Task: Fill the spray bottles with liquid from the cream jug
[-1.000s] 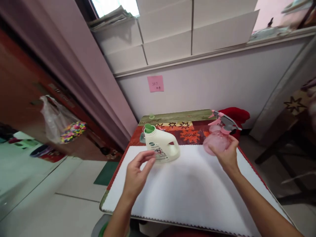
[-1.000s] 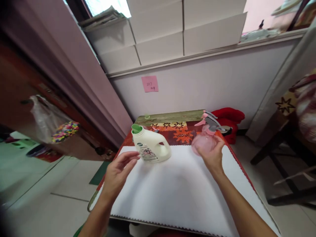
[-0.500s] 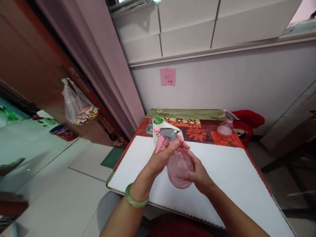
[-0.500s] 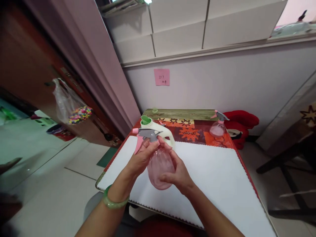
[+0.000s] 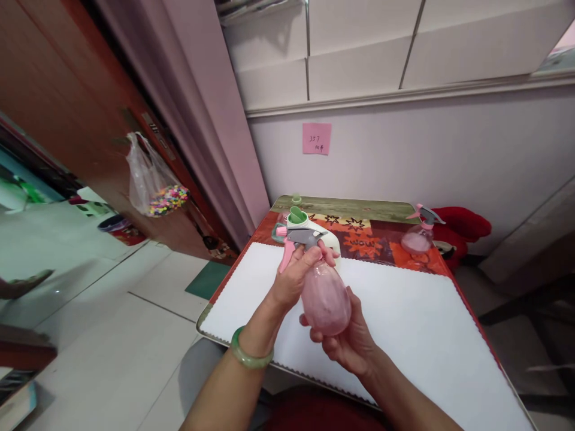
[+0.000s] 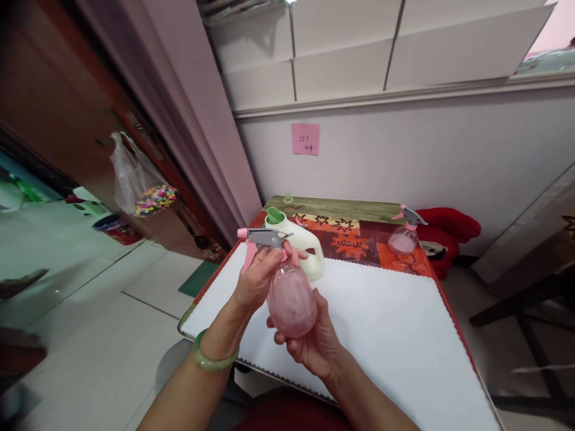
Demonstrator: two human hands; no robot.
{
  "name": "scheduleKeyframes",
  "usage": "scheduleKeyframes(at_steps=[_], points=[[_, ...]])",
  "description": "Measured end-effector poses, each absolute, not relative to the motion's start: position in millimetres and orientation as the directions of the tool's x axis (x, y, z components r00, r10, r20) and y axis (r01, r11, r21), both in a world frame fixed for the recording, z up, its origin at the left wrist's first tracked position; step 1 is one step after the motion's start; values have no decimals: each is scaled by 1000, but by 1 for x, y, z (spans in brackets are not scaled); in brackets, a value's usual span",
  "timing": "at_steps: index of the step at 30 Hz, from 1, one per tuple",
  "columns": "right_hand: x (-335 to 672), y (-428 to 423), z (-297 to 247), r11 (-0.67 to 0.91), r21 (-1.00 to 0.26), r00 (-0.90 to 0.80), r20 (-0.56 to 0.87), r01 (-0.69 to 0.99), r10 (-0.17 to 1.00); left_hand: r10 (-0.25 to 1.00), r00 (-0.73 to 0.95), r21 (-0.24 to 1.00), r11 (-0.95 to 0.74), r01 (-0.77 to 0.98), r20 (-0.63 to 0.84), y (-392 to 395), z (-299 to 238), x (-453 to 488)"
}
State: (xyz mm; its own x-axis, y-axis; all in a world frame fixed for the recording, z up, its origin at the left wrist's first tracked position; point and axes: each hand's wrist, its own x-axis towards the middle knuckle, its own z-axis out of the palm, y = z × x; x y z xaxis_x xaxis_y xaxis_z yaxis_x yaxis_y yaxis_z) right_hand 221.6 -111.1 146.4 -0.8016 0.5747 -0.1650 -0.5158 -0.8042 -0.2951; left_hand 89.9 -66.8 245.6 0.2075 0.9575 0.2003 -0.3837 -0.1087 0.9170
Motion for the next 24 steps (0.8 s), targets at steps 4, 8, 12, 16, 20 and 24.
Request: scheduleKeyframes(at_steps=[4, 8, 12, 16, 20, 24], points=[[207, -117, 149, -176, -759, -155, -99, -627, 983, 976, 60, 895, -168, -414, 211, -67, 247, 93], [207, -115, 150, -20, -794, -17, -12, -607, 1000, 959, 60, 857, -218, -468, 276, -66, 249, 95], [224, -104, 157, -741, -427, -751, -186, -518, 633, 932, 190, 870, -195, -452, 308, -67, 251, 93], [225, -106, 166, -719, -398, -703, -217, -570, 678, 936, 139, 865, -231, -446, 322, -67, 255, 91], [205, -120, 165, -161, -730, -182, -51, -664, 982, 946, 14, 851, -283, -442, 323, -68, 261, 94], [193, -123, 150, 350, -894, 287, 270, -279, 919, 951, -74, 846, -302, -440, 300, -69, 265, 102]])
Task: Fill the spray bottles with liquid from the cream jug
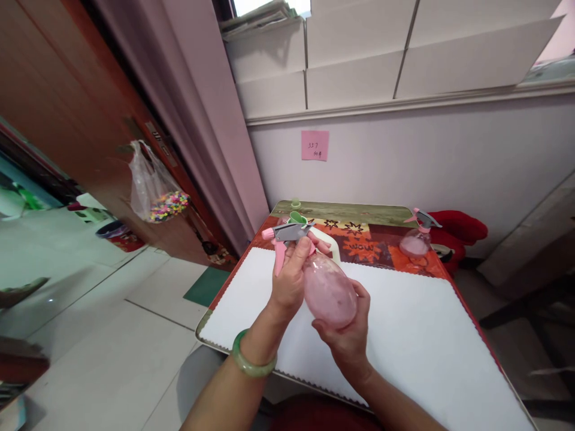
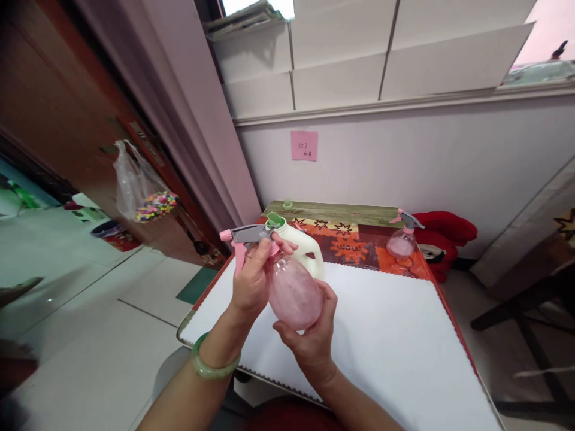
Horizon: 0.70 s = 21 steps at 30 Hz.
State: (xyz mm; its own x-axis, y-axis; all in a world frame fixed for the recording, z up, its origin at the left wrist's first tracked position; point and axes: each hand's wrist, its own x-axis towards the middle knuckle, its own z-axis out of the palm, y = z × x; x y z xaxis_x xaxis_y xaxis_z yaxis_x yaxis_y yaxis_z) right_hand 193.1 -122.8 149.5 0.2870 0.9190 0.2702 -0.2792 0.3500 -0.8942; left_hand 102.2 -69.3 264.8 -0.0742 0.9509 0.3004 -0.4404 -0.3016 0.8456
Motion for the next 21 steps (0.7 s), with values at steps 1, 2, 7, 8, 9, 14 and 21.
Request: scheduleKeyframes(at_steps=[1, 2, 7, 8, 9, 14, 21], points=[[192, -122, 146, 421, -889, 345, 344, -180, 873, 951, -95, 846, -305, -438, 294, -70, 266, 104], [191, -121, 144, 467, -878, 381, 398, -106, 834, 949, -118, 845, -313, -434, 291, -70, 266, 106], [198, -119, 152, 357, -878, 312, 258, -319, 914, 950, -112, 840, -310, -446, 291, -70, 269, 104], [202, -118, 157, 215, -848, 182, 142, -484, 973, 952, -72, 843, -298, -448, 298, -70, 268, 103], [207, -117, 161, 9, -778, -16, 25, -628, 1000, 951, -20, 848, -285, -447, 309, -70, 267, 101], [226, -110, 169, -786, -309, -803, -104, -535, 587, 944, 148, 878, -208, -432, 296, -70, 262, 94], [204, -120, 157, -8, -774, -25, 10, -633, 1000, 955, 16, 872, -262, -413, 295, -70, 265, 97]])
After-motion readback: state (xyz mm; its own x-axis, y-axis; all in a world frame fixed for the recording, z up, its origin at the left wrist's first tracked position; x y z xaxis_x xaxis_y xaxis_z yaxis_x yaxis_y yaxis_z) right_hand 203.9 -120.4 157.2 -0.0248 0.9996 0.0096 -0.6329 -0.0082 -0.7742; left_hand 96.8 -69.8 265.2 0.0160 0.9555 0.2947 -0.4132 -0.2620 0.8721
